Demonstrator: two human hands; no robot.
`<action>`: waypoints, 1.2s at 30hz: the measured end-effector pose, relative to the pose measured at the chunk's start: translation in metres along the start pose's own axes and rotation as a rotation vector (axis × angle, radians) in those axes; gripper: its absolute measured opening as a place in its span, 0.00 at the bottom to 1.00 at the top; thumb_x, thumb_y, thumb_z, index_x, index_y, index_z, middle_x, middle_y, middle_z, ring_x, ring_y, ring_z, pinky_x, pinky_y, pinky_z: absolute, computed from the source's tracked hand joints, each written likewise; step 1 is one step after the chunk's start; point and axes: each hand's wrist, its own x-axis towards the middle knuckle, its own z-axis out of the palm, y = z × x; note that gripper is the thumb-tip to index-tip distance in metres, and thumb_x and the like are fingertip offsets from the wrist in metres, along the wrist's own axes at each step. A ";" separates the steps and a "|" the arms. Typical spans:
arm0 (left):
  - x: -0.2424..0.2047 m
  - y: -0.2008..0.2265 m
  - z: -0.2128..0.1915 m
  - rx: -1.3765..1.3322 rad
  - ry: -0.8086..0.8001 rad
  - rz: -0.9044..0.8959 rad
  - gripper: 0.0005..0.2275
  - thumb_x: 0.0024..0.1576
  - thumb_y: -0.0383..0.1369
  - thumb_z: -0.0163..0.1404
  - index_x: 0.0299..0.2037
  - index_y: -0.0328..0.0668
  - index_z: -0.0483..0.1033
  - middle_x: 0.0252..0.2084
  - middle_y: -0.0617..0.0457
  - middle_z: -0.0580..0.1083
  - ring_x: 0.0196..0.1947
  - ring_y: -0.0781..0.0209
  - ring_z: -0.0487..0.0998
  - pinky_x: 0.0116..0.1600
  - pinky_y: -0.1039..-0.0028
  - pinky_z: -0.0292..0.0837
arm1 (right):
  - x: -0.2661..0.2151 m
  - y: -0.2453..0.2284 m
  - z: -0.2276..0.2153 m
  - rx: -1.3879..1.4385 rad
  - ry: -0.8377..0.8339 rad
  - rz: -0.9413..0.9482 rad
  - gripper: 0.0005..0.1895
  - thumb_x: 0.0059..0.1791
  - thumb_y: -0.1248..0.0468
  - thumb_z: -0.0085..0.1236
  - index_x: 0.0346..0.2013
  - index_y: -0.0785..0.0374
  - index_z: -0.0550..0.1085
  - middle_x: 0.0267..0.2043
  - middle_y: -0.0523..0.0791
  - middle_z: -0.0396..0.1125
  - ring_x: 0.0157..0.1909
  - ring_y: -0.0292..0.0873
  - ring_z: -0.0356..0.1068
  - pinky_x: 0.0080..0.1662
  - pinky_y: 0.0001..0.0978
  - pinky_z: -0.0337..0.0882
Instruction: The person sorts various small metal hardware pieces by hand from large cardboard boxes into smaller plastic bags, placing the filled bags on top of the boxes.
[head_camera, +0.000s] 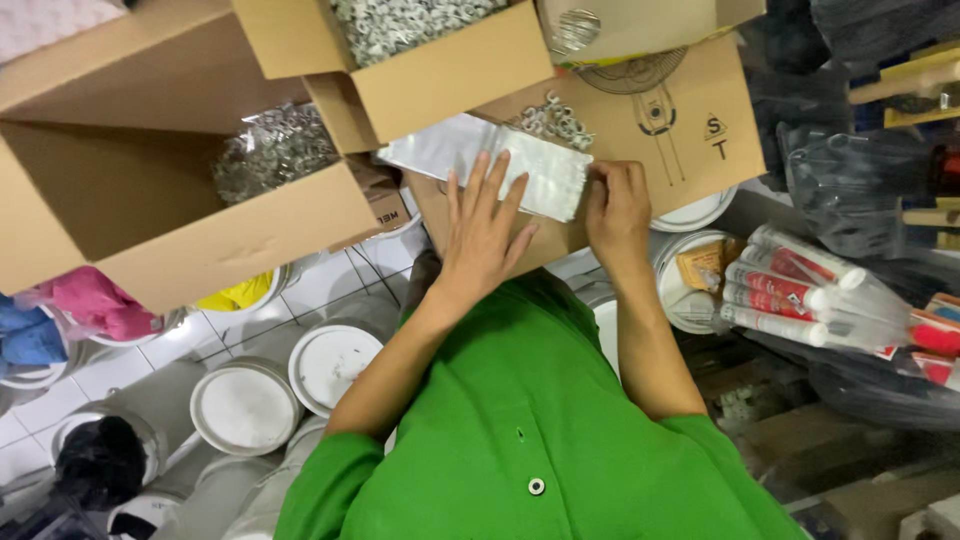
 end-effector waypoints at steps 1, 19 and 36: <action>0.003 0.003 0.010 -0.006 0.036 -0.009 0.28 0.60 0.39 0.57 0.68 0.34 0.63 0.75 0.37 0.53 0.77 0.36 0.47 0.75 0.35 0.37 | -0.002 0.005 0.002 0.001 0.011 0.003 0.10 0.53 0.76 0.56 0.48 0.66 0.73 0.47 0.53 0.66 0.47 0.55 0.70 0.48 0.41 0.71; 0.019 0.005 0.072 0.229 0.017 -0.159 0.27 0.63 0.41 0.51 0.68 0.31 0.64 0.75 0.38 0.55 0.77 0.40 0.50 0.74 0.34 0.36 | 0.005 0.010 0.011 0.272 -0.050 0.198 0.19 0.50 0.67 0.63 0.56 0.64 0.73 0.36 0.44 0.68 0.30 0.39 0.64 0.36 0.30 0.68; 0.020 0.001 0.072 0.201 0.001 -0.165 0.28 0.62 0.42 0.52 0.68 0.30 0.63 0.75 0.38 0.56 0.76 0.39 0.51 0.73 0.33 0.37 | 0.010 0.011 0.010 0.052 -0.086 0.023 0.21 0.51 0.68 0.63 0.58 0.65 0.71 0.33 0.47 0.70 0.32 0.42 0.69 0.37 0.33 0.70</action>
